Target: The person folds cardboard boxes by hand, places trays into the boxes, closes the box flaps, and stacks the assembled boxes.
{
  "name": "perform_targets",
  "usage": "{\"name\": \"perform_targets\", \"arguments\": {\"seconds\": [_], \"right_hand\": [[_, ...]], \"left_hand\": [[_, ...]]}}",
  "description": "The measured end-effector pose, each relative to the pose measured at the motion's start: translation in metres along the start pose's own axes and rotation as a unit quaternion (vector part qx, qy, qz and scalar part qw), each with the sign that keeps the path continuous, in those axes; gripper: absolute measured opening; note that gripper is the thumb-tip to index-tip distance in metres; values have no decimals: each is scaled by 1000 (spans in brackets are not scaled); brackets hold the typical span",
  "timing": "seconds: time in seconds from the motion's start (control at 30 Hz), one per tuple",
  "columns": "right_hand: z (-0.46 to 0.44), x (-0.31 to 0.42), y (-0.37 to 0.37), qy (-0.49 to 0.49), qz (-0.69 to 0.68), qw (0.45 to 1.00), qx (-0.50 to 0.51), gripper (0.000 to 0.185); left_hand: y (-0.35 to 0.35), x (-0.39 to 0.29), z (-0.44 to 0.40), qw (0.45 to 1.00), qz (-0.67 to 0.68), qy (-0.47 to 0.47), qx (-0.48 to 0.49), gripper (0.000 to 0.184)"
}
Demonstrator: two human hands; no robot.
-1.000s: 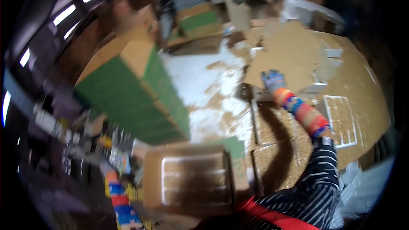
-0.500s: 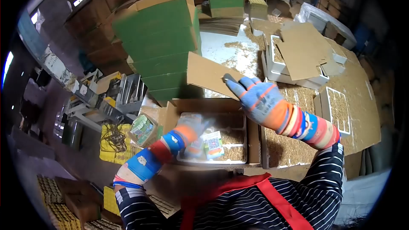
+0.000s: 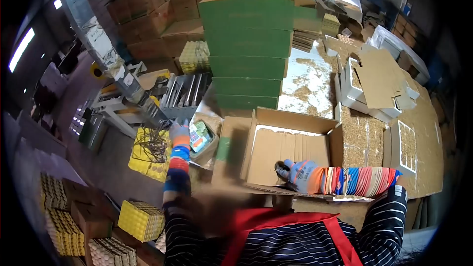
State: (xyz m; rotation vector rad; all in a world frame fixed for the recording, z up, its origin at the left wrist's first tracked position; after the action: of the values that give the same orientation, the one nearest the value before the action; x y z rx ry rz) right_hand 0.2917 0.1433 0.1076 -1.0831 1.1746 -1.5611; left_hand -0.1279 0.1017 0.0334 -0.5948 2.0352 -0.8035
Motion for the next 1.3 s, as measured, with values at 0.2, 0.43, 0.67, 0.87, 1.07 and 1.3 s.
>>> {"name": "perform_targets", "arguments": {"seconds": [0.2, 0.43, 0.67, 0.87, 1.07, 1.3], "right_hand": [[64, -27, -153, -68, -111, 917, -376, 24], [116, -130, 40, 202, -613, 745, -165, 57], [97, -148, 96, 302, -691, 595, -277, 59], [171, -224, -1, 229, -770, 398, -443, 51], [191, -323, -184, 123, -621, 488, -601, 39], [-35, -306, -294, 51, -740, 476, -473, 52]], "left_hand": [[-9, -56, 19, 985, -106, 108, 80, 52], [45, -149, 200, 740, 433, 19, 515, 43], [8, -229, 234, 696, 395, 15, 599, 86], [-38, -389, 185, 596, 575, 6, 561, 68], [-79, -362, -78, 700, 686, 169, 105, 28], [-24, -275, -124, 734, 674, 80, 21, 25]]}}
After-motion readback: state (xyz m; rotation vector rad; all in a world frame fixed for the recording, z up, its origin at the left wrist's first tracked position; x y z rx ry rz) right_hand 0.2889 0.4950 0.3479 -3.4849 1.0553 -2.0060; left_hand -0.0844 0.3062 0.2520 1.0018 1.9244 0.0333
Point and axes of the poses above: each hand's wrist, its own z-axis away from the middle knuckle, its own y-axis out of the palm, x = y × z, the point moved 10 cm from there along -z, towards the middle knuckle, and after that the axes turned 11 degrees about -x, right-handed, at the moved point
